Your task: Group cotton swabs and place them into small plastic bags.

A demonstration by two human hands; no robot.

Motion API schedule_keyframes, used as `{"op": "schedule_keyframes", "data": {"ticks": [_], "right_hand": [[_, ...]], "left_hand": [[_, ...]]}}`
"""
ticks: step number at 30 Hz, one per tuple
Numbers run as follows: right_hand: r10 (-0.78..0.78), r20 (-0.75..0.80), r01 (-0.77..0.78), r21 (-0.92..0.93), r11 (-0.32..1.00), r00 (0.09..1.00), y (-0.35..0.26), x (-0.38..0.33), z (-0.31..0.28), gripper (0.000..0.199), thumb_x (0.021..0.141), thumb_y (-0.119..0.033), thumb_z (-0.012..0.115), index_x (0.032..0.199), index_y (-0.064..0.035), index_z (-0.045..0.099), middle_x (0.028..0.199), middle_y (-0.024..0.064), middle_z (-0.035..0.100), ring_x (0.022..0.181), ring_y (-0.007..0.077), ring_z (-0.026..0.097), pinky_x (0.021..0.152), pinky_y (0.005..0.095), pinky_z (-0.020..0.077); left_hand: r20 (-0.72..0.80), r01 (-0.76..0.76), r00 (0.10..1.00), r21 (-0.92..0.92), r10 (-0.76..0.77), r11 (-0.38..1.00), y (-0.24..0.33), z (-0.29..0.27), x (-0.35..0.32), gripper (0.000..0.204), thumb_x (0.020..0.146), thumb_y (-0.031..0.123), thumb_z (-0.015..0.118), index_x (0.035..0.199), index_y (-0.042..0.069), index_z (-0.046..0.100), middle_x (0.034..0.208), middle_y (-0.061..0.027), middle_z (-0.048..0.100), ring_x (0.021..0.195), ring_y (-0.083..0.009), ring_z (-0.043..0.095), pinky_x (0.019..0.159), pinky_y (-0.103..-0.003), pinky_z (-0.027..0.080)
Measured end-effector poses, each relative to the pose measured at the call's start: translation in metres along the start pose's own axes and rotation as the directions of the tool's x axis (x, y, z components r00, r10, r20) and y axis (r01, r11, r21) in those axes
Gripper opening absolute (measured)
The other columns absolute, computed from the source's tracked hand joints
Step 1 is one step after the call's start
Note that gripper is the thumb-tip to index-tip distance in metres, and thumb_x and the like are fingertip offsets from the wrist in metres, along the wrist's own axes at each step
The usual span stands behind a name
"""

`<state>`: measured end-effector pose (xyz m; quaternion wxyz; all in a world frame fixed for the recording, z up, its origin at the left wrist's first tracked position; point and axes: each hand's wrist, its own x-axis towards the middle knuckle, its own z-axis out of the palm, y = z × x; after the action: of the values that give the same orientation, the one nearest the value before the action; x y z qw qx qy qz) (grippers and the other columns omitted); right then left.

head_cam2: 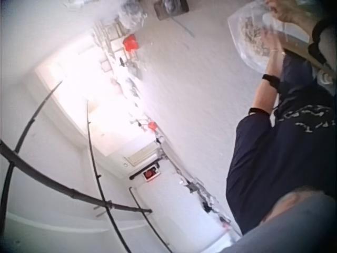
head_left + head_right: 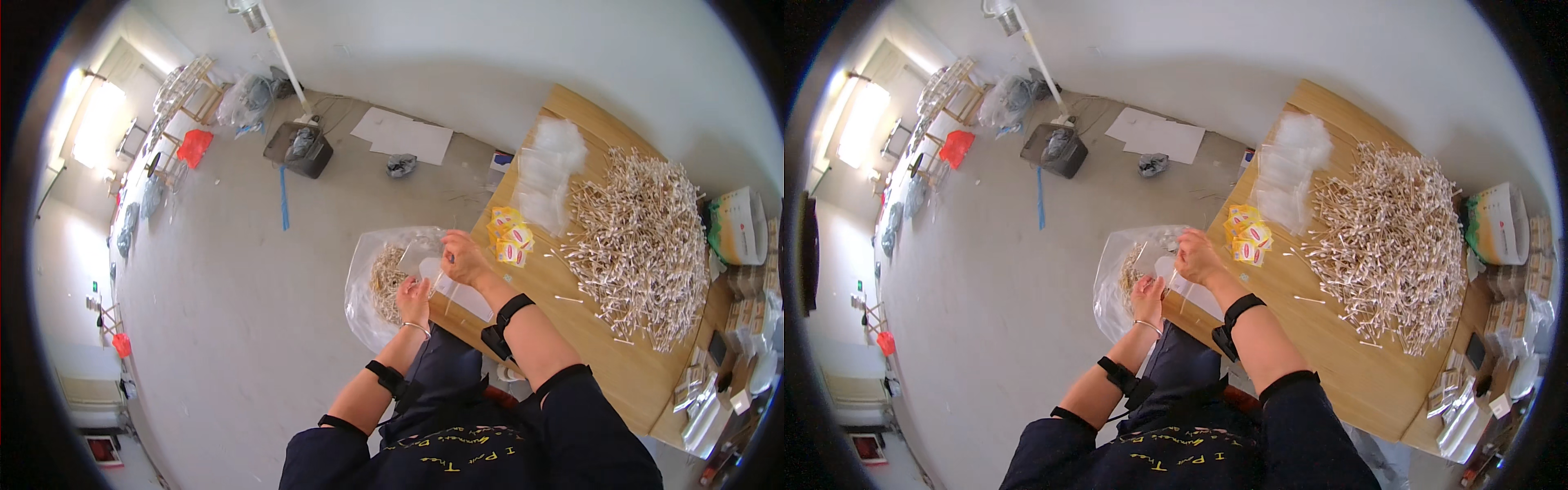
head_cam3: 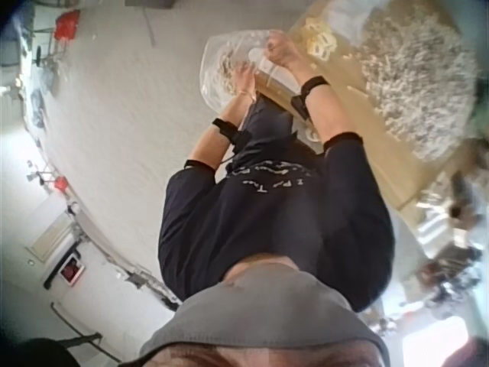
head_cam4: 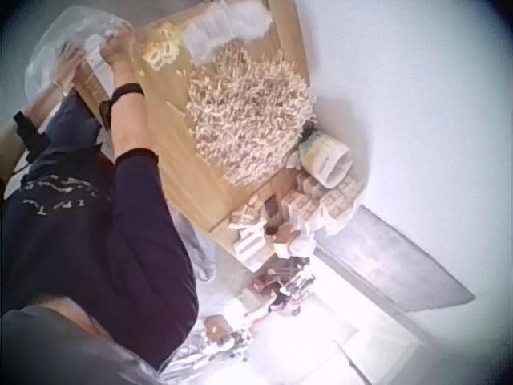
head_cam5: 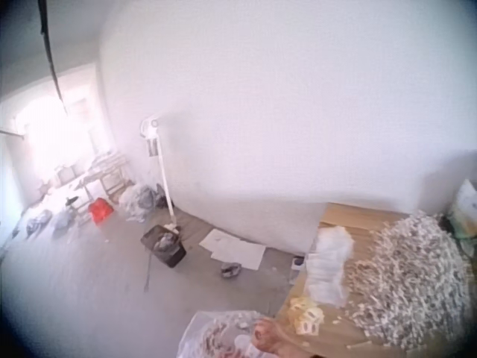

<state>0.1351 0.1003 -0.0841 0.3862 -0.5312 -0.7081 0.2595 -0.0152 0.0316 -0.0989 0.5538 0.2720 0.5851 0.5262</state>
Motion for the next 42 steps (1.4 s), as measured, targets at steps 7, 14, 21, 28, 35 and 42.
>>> {"op": "schedule_keyframes", "data": {"ticks": [7, 14, 21, 28, 35, 42], "right_hand": [[-0.064, -0.039, 0.062, -0.048, 0.997, 0.997, 0.005, -0.006, -0.008, 0.013, 0.062, -0.006, 0.061, 0.059, -0.0047, 0.049, 0.098, 0.0156, 0.063, 0.112, 0.0360, 0.052, 0.096, 0.0412, 0.0423], [-0.344, -0.203, 0.280, -0.287, 0.916, 0.917, -0.019, -0.025, -0.034, 0.020, 0.062, -0.006, 0.057, 0.082, -0.0043, 0.058, 0.097, 0.0142, 0.058, 0.103, 0.0327, 0.053, 0.098, 0.0473, 0.0385], [0.126, -0.798, -0.630, -0.356, 0.691, 0.590, 0.016, -0.154, -0.229, 0.051, 0.070, -0.027, 0.072, 0.115, -0.0089, 0.058, 0.131, 0.0230, 0.039, 0.122, 0.0421, 0.037, 0.098, 0.0519, 0.0342], [0.683, -0.725, -0.866, 0.288, 0.409, 0.081, 0.038, -0.258, -0.389, 0.098, 0.071, -0.061, 0.069, 0.148, -0.0239, 0.022, 0.152, 0.0239, 0.007, 0.139, 0.0419, 0.009, 0.107, 0.0574, 0.0203], [0.590, -0.773, -0.938, -0.017, 0.347, 0.232, 0.048, -0.229, -0.342, 0.065, 0.068, -0.021, 0.074, 0.126, -0.0159, 0.044, 0.133, 0.0162, 0.037, 0.126, 0.0374, 0.032, 0.102, 0.0521, 0.0293], [0.255, -0.846, -0.697, -0.176, 0.695, 0.468, 0.052, -0.227, -0.278, 0.044, 0.065, 0.008, 0.058, 0.106, -0.0080, 0.052, 0.116, 0.0131, 0.046, 0.109, 0.0362, 0.042, 0.093, 0.0481, 0.0358]], "left_hand": [[0.112, -0.071, 0.993, 0.249, 0.044, 0.966, 0.004, 0.010, -0.014, 0.047, 0.077, 0.008, 0.074, 0.115, -0.004, 0.050, 0.085, -0.0052, 0.065, 0.077, -0.0107, 0.060, 0.071, -0.024, 0.048], [0.067, -0.383, 0.900, 0.595, 0.431, 0.707, -0.040, -0.049, 0.047, 0.088, 0.072, 0.016, 0.076, 0.138, -0.004, 0.022, 0.127, -0.0175, 0.047, 0.114, -0.0262, 0.048, 0.095, -0.039, 0.040], [0.675, -0.767, 0.614, 0.632, 0.410, 0.108, 0.027, 0.053, -0.049, 0.100, 0.065, 0.030, 0.081, 0.141, 0.000, 0.023, 0.142, -0.0215, 0.029, 0.133, -0.0393, 0.024, 0.109, -0.050, 0.021], [0.929, -0.945, 0.313, 0.325, -0.196, 0.036, 0.000, 0.138, -0.131, 0.123, 0.058, 0.046, 0.084, 0.149, 0.014, 0.008, 0.152, -0.0269, -0.003, 0.140, -0.0451, -0.004, 0.112, -0.057, 0.006], [0.778, -0.890, 0.433, 0.450, -0.456, -0.078, -0.007, 0.156, -0.133, 0.135, 0.054, 0.061, 0.080, 0.149, 0.022, -0.007, 0.151, -0.0245, -0.018, 0.138, -0.0418, -0.022, 0.108, -0.062, -0.006], [0.742, -0.869, 0.475, 0.481, -0.473, -0.118, -0.011, 0.158, -0.133, 0.137, 0.052, 0.065, 0.079, 0.149, 0.020, -0.007, 0.151, -0.0238, -0.017, 0.139, -0.0417, -0.020, 0.108, -0.062, -0.006]]}}
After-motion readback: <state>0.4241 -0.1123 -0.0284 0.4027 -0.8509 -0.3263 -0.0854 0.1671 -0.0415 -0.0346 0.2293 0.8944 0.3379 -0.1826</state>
